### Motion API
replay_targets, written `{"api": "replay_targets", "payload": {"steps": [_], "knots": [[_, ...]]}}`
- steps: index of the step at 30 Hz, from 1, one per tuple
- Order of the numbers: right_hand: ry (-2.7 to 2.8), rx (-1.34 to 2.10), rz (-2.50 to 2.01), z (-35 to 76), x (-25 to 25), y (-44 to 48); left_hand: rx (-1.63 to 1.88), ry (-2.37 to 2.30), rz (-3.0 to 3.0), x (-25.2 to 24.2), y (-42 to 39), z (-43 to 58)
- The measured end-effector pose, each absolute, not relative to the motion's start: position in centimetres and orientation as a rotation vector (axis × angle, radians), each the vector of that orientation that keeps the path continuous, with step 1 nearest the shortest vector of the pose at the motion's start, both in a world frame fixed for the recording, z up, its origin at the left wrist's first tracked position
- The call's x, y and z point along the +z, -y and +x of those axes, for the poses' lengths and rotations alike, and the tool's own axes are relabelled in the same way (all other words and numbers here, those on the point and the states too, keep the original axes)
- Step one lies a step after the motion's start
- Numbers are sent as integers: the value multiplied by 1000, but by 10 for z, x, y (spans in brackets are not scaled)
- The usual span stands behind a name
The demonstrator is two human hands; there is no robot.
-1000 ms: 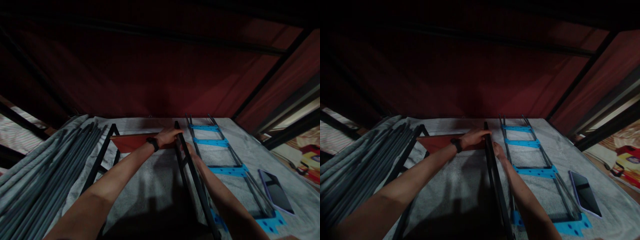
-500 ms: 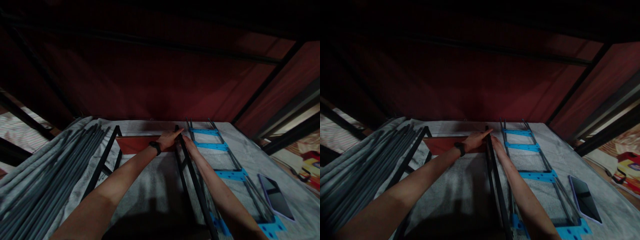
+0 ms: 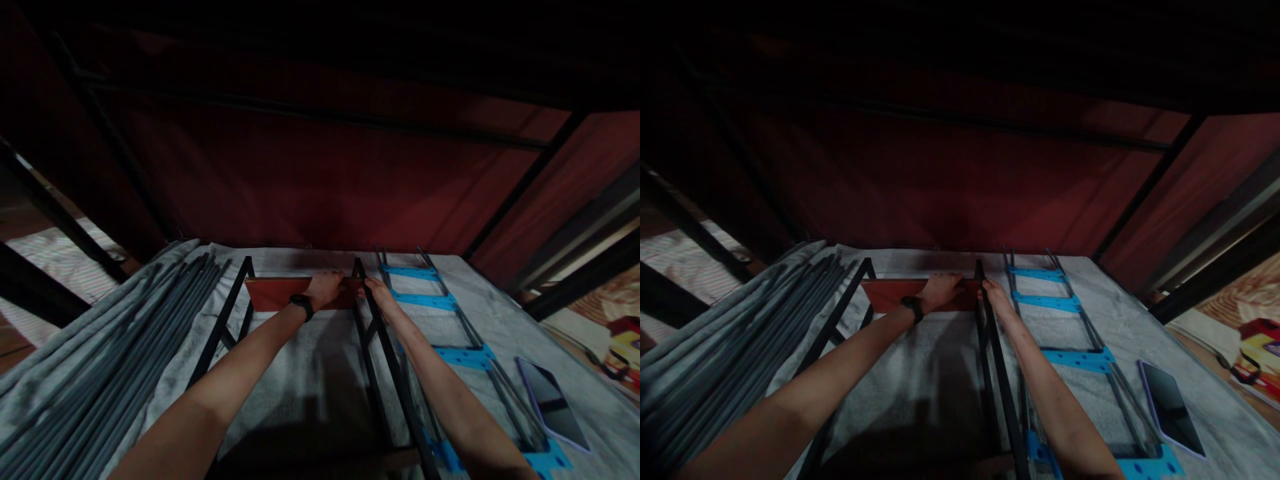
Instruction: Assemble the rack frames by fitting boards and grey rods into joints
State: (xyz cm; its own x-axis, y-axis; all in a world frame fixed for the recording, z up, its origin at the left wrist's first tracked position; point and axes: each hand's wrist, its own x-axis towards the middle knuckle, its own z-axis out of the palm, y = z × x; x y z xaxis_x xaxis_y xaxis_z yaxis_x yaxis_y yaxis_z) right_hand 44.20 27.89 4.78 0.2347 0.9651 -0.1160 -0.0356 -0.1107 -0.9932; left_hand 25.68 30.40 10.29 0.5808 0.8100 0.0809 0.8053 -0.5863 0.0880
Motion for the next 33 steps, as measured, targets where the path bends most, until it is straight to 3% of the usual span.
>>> {"api": "replay_targets", "payload": {"steps": [33], "knots": [[1004, 1040, -1443, 443, 37, -282, 302, -1457, 2658, 99, -306, 261]]}}
